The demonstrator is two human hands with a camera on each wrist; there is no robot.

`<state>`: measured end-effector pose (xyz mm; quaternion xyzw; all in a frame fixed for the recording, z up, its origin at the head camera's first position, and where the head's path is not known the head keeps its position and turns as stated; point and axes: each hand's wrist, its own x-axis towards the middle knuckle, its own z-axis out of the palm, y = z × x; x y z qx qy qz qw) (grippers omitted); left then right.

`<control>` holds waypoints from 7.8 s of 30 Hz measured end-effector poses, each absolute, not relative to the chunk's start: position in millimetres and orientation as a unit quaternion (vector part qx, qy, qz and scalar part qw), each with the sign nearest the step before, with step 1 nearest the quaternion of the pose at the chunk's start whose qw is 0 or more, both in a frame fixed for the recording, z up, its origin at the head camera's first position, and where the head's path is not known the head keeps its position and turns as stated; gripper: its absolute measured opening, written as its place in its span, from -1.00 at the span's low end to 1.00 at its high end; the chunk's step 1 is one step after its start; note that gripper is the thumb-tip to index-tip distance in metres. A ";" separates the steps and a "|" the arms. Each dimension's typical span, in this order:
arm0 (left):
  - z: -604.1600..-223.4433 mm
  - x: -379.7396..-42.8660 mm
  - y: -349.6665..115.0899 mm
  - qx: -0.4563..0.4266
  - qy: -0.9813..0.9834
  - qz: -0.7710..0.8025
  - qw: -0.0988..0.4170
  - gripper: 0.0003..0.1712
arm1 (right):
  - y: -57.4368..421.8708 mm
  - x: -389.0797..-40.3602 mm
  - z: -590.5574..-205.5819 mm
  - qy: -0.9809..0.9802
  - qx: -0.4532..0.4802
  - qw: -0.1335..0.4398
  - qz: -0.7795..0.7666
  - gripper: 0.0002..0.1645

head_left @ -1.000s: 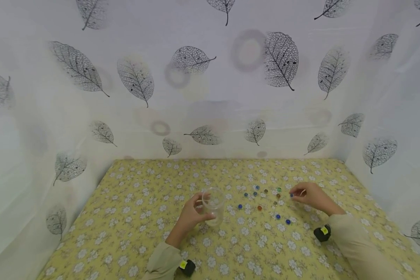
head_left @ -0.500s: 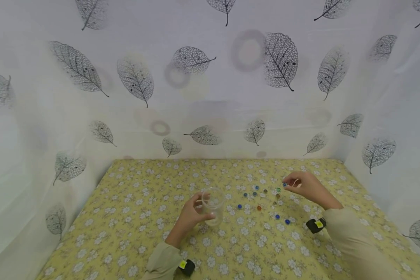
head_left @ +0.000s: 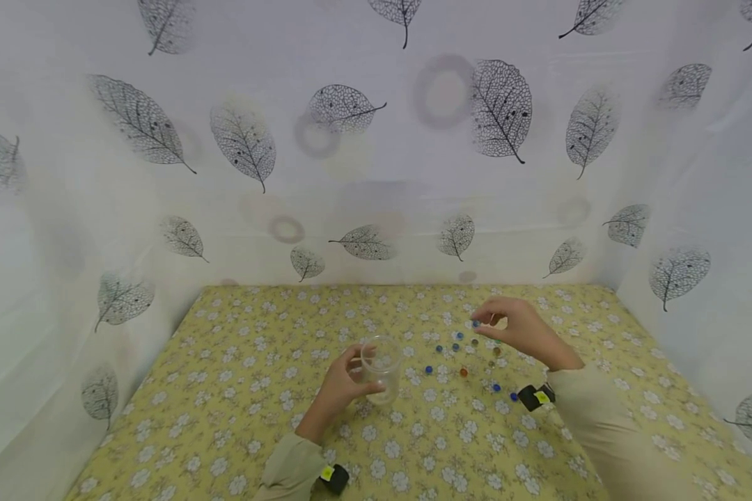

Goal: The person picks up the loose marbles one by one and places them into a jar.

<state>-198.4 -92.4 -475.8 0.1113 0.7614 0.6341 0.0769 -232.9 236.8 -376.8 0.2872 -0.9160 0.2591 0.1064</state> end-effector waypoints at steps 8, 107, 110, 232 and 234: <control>-476.9 -199.4 -91.9 0.108 0.765 0.630 0.074 -0.24 | 205.9 -235.4 -373.9 -0.893 0.332 0.108 0.283 -0.80; -476.6 -202.0 -94.3 0.136 0.748 0.645 0.081 -0.15 | 309.9 -204.7 -455.3 -0.900 0.286 -0.026 0.328 -0.86; -477.1 -202.3 -94.9 0.136 0.748 0.645 0.080 -0.15 | 310.1 -201.1 -460.0 -0.895 0.294 -0.051 0.332 -0.84; -474.7 -202.8 -93.9 0.127 0.752 0.640 0.088 -0.18 | 193.7 -252.6 -380.8 -0.901 0.324 0.029 0.286 -0.82; -475.7 -203.0 -93.7 0.124 0.752 0.641 0.087 -0.18 | 188.1 -253.1 -380.4 -0.901 0.324 0.025 0.289 -0.82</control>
